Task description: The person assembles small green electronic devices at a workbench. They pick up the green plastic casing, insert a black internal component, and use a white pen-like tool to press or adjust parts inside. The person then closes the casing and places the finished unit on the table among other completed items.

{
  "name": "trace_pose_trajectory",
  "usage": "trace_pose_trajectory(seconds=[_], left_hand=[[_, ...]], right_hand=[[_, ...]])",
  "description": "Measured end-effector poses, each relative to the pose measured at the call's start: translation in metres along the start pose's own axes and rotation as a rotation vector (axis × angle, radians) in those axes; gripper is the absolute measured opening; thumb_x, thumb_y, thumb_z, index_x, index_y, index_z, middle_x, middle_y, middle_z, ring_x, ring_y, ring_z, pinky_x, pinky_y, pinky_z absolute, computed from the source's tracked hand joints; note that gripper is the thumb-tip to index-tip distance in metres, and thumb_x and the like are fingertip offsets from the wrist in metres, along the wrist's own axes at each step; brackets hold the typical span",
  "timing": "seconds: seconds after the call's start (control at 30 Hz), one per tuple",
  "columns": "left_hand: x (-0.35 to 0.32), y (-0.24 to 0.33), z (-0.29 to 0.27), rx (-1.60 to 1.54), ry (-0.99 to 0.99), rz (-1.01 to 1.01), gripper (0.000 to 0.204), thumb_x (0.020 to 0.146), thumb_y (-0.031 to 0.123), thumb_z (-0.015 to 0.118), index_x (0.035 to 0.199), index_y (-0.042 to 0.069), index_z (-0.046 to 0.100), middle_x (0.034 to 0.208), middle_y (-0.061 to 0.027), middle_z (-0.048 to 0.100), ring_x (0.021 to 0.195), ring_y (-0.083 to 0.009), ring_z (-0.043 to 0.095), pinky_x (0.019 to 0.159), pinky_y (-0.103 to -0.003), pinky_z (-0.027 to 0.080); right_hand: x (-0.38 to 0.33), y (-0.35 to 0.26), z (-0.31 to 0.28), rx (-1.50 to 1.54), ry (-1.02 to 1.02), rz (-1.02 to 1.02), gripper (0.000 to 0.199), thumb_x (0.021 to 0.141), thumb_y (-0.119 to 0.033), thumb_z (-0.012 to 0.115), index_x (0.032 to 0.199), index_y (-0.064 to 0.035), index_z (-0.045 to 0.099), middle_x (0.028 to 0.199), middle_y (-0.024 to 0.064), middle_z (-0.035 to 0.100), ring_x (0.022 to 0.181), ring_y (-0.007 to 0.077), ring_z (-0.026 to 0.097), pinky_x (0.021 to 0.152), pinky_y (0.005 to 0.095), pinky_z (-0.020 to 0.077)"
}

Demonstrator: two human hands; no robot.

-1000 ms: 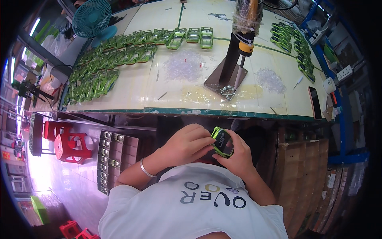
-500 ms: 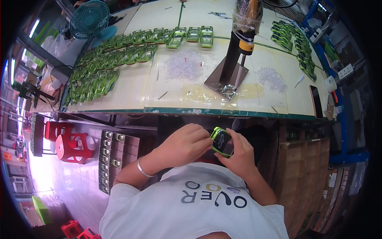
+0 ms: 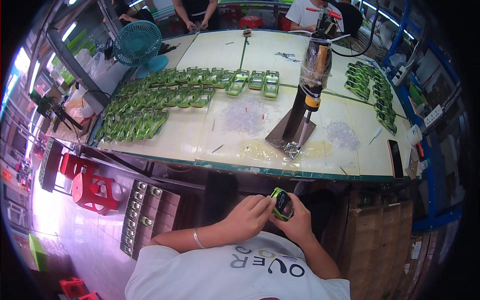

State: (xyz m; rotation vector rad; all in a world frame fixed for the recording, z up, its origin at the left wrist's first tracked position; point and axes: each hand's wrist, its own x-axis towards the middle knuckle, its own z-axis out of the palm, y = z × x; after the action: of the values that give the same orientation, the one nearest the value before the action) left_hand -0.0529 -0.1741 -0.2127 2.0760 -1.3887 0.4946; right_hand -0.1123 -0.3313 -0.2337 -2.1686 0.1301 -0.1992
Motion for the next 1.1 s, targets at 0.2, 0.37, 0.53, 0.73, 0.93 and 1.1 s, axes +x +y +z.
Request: trace_pose_trajectory(seconds=[0.2,0.37,0.53,0.73,0.93,1.1], left_hand=[[-0.010,-0.019,0.008,-0.295,0.044,-0.216,0.022,0.068,0.001,0.061,0.089,-0.003,0.058,0.087,-0.0120,0.050,0.074,-0.0238,0.052,0.066,-0.031,0.043],[-0.023,-0.024,0.026,-1.056,0.081,-0.866,0.027,0.077,0.009,0.059,0.102,-0.001,0.053,0.099,-0.0097,0.052,0.085,-0.0153,0.053,0.073,-0.027,0.044],[-0.029,-0.020,0.029,-1.758,-0.116,-1.094,0.039,0.087,0.021,0.047,0.118,-0.002,0.040,0.110,-0.0097,0.051,0.101,-0.0175,0.050,0.089,-0.032,0.038],[-0.027,-0.008,0.031,-1.570,-0.078,-1.051,0.034,0.091,0.024,0.039,0.111,-0.002,0.045,0.103,-0.0106,0.054,0.095,-0.0161,0.053,0.082,-0.028,0.043],[-0.031,-0.016,0.039,-1.392,-0.405,-1.039,0.032,0.090,0.028,0.040,0.101,0.001,0.053,0.085,-0.0034,0.055,0.078,-0.0091,0.052,0.068,-0.025,0.044],[-0.042,-0.006,0.062,-1.629,-0.355,-1.340,0.035,0.088,0.032,0.043,0.101,0.002,0.053,0.089,-0.0092,0.058,0.085,-0.0176,0.058,0.075,-0.029,0.045]], right_hand=[[0.003,0.002,0.009,-0.095,0.033,-0.057,0.057,0.057,-0.020,0.073,0.105,-0.0059,0.047,0.085,0.0107,0.056,0.076,0.0251,0.056,0.064,0.0347,0.0452],[0.001,0.010,0.018,-0.175,0.058,-0.131,0.060,0.057,-0.019,0.073,0.107,-0.0035,0.045,0.091,0.0138,0.055,0.085,0.0294,0.055,0.070,0.0375,0.0448],[-0.006,0.012,0.025,-0.167,0.081,-0.144,0.062,0.054,-0.016,0.075,0.108,-0.0047,0.045,0.089,0.0126,0.056,0.079,0.0281,0.057,0.068,0.0350,0.0461],[-0.011,0.009,0.031,0.197,-0.088,0.034,0.062,0.066,-0.019,0.070,0.115,-0.0006,0.037,0.098,0.0127,0.053,0.084,0.0215,0.056,0.071,0.0326,0.0454],[-0.006,0.031,0.031,0.836,-0.187,0.209,0.042,0.081,-0.022,0.056,0.114,-0.0027,0.040,0.093,0.0050,0.051,0.080,0.0097,0.049,0.068,0.0220,0.0413],[-0.015,0.038,0.039,0.872,-0.162,0.417,0.025,0.080,-0.016,0.056,0.099,-0.0027,0.049,0.081,0.0021,0.052,0.074,0.0062,0.048,0.062,0.0187,0.0394]])
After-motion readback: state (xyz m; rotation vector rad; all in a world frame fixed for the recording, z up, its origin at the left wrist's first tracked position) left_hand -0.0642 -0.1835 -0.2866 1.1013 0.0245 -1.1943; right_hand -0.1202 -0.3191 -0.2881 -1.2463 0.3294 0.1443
